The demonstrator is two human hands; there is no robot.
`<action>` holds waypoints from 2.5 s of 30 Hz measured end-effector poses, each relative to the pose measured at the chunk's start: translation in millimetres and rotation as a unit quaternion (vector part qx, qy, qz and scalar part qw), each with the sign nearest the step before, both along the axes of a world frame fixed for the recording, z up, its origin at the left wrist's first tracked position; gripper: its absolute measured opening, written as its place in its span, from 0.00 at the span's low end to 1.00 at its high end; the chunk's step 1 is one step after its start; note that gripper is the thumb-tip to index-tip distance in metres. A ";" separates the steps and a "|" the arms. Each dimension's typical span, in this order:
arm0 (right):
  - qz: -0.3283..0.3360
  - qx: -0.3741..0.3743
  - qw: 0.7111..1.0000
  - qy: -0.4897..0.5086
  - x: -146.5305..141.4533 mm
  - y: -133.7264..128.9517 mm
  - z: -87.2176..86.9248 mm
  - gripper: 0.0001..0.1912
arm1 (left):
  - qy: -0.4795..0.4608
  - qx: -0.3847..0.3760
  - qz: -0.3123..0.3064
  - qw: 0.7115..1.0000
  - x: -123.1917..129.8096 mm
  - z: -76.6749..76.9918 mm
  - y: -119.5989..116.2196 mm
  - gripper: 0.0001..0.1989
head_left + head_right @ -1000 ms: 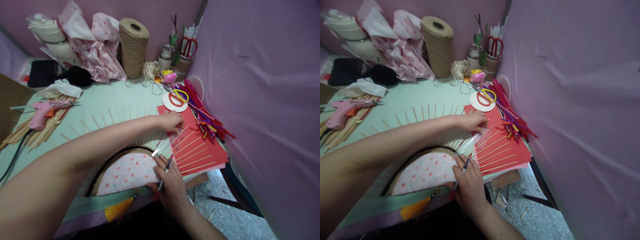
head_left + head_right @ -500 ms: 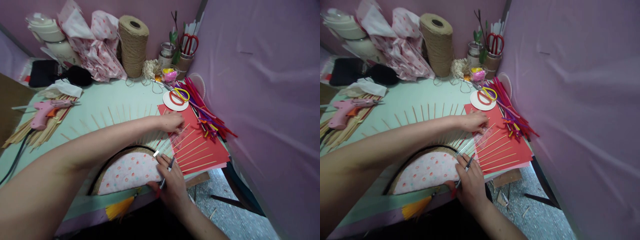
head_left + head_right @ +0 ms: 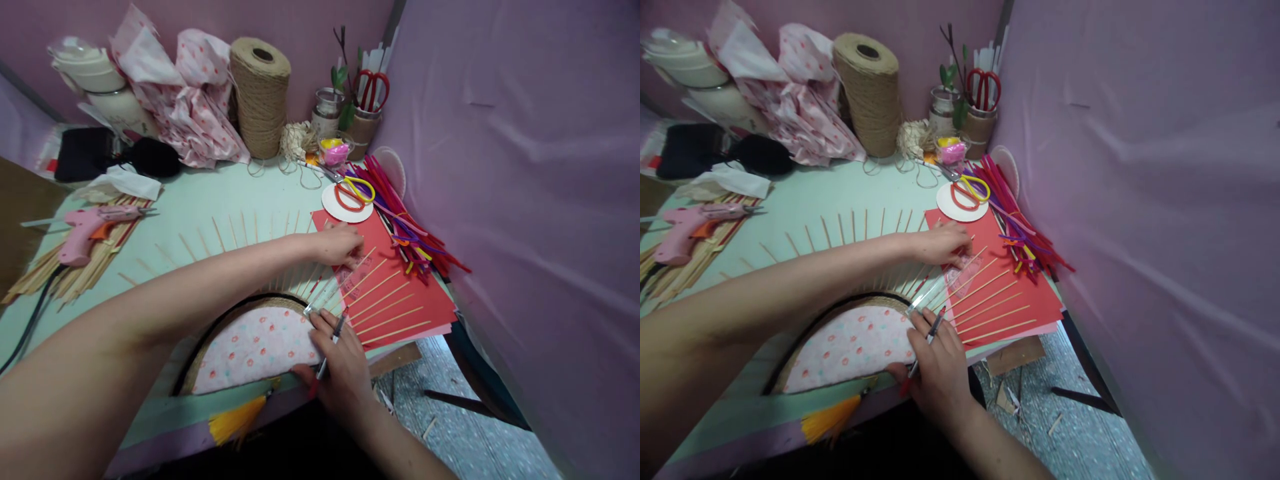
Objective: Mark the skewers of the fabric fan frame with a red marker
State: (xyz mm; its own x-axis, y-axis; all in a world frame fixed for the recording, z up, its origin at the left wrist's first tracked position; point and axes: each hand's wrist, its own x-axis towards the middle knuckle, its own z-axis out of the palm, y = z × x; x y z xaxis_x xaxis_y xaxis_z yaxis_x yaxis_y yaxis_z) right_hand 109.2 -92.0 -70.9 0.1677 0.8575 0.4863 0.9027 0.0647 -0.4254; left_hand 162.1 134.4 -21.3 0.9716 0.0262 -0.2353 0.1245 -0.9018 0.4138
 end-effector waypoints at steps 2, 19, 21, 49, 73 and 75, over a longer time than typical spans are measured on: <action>0.001 -0.003 1.000 0.000 0.3 -0.3 -0.7 0.19 | 0.001 -0.001 0.000 1.000 -0.1 -1.1 0.6 0.17; -0.001 0.001 0.985 0.171 46.2 -14.0 47.8 0.20 | 0.012 0.014 -0.006 1.000 1.1 -1.4 -0.1 0.16; -0.011 -0.037 0.973 0.227 67.3 -3.0 61.2 0.18 | 0.009 0.017 -0.006 1.000 1.5 -2.0 -0.4 0.15; -0.008 -0.137 0.979 0.153 109.7 71.3 50.2 0.16 | -0.017 0.013 -0.017 1.000 -0.3 -3.6 -2.9 0.11; 0.000 -0.156 0.982 0.111 110.6 74.3 51.0 0.19 | -0.022 0.016 -0.020 0.999 2.1 -4.5 -2.5 0.13; 0.005 -0.152 0.982 0.108 110.3 74.7 50.6 0.18 | -0.018 0.013 -0.020 1.000 1.4 -4.0 -2.3 0.13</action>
